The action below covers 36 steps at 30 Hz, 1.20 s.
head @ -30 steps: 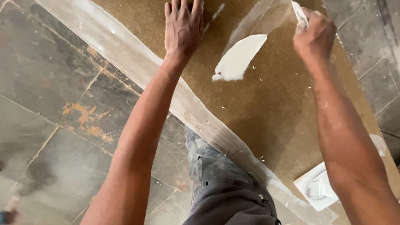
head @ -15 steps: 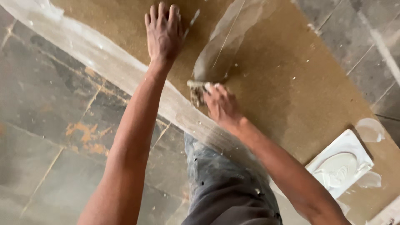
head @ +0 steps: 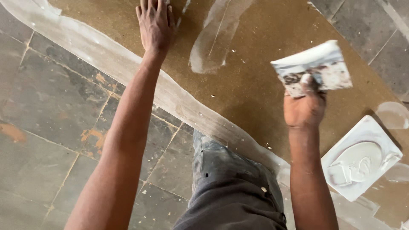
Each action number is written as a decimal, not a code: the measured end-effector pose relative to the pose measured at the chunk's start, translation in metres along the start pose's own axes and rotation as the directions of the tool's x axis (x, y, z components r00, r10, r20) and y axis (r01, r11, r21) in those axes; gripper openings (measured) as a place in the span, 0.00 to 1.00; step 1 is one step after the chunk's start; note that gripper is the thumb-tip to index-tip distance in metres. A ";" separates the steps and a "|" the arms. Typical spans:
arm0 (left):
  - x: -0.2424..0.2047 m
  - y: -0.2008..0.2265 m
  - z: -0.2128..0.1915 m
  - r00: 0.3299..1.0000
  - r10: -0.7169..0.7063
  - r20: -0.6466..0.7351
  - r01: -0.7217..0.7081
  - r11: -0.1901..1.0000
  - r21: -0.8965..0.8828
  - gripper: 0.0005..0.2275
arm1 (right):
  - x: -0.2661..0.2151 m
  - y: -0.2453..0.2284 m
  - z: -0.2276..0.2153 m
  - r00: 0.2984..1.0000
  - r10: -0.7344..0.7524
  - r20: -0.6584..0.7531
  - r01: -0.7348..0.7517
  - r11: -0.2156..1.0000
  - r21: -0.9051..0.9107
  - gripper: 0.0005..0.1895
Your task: The person applies white putty to a flat wooden board using a metal putty knife, picking up more putty from a square board and spreading it in various sections.
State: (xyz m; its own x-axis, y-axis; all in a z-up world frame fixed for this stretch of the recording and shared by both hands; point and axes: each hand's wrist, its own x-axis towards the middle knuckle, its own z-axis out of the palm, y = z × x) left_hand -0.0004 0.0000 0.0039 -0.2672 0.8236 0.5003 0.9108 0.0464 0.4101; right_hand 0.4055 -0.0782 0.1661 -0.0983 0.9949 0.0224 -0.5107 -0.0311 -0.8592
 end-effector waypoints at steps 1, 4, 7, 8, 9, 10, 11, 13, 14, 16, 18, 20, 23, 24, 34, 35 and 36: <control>0.000 0.000 -0.003 1.000 -0.009 0.017 0.010 1.000 -0.025 0.13 | -0.006 -0.006 -0.010 1.000 -0.002 -0.021 0.003 0.999 0.033 0.27; -0.002 0.005 -0.009 0.995 -0.051 0.081 0.057 0.996 -0.072 0.11 | -0.016 -0.019 -0.035 0.998 0.011 -0.069 -0.005 0.996 0.089 0.26; 0.000 0.005 -0.006 1.000 -0.008 0.020 0.008 1.000 -0.016 0.11 | -0.019 0.004 -0.045 0.989 0.072 -0.127 -0.055 0.989 0.136 0.26; 0.004 0.004 -0.003 0.993 0.075 -0.090 -0.069 0.996 0.065 0.13 | -0.012 0.012 -0.045 0.983 0.109 -0.149 -0.086 0.985 0.152 0.27; 0.009 0.000 -0.002 0.992 0.072 -0.104 -0.065 0.995 0.074 0.13 | -0.005 0.027 -0.041 0.980 0.141 -0.143 -0.117 0.979 0.165 0.27; 0.007 0.000 -0.003 0.996 0.075 -0.050 -0.073 0.997 0.037 0.15 | 0.000 0.044 -0.034 0.974 0.179 -0.135 -0.155 0.973 0.170 0.28; 0.005 0.000 -0.005 0.997 0.079 0.003 -0.079 0.997 -0.001 0.16 | 0.007 0.057 -0.025 0.976 0.184 -0.117 -0.163 0.973 0.166 0.28; 0.004 -0.003 -0.010 0.986 0.122 0.109 -0.115 0.991 -0.071 0.15 | 0.024 0.082 -0.003 0.942 0.309 -0.133 -0.280 0.939 0.199 0.26; 0.005 -0.009 -0.015 0.956 0.187 0.224 -0.154 0.976 -0.156 0.14 | 0.029 0.090 0.009 0.941 0.318 -0.120 -0.292 0.936 0.195 0.26; 0.015 -0.035 -0.028 0.917 0.272 0.293 -0.228 0.958 -0.176 0.15 | 0.045 0.099 0.029 0.915 0.385 -0.124 -0.359 0.914 0.190 0.26; 0.024 -0.064 -0.041 0.864 0.353 0.358 -0.294 0.932 -0.209 0.16 | 0.066 0.104 0.044 0.915 0.390 -0.108 -0.373 0.916 0.147 0.27; 0.031 -0.090 -0.053 0.936 0.285 0.208 -0.272 0.958 -0.092 0.16 | 0.087 0.107 0.050 0.911 0.399 -0.104 -0.389 0.915 0.105 0.28; 0.033 -0.090 -0.050 0.980 0.117 0.159 -0.108 0.992 -0.063 0.18 | 0.122 0.110 0.052 0.895 0.438 -0.082 -0.433 0.899 0.068 0.27; 0.035 -0.091 -0.050 0.980 0.107 0.166 -0.097 0.993 -0.067 0.18 | 0.133 0.110 0.052 0.891 0.446 -0.084 -0.443 0.895 0.049 0.27; 0.041 -0.097 -0.053 0.972 0.027 0.235 0.011 0.988 -0.157 0.16 | 0.251 0.141 0.078 0.906 0.424 -0.006 -0.420 0.899 0.126 0.20; 0.040 -0.099 -0.052 0.972 0.030 0.233 0.009 0.986 -0.164 0.16 | 0.265 0.143 0.081 0.898 0.441 -0.003 -0.437 0.891 0.122 0.20; 0.038 -0.100 -0.052 0.970 0.015 0.243 0.024 0.987 -0.157 0.16 | 0.279 0.146 0.083 0.902 0.431 0.010 -0.431 0.901 0.057 0.21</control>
State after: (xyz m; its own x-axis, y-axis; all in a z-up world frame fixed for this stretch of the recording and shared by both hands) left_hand -0.1182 -0.0023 0.0214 -0.1686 0.9370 0.3059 0.8435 -0.0234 0.5366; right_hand 0.2332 0.1873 0.0895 -0.3172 0.8834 -0.3451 -0.4663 -0.4621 -0.7543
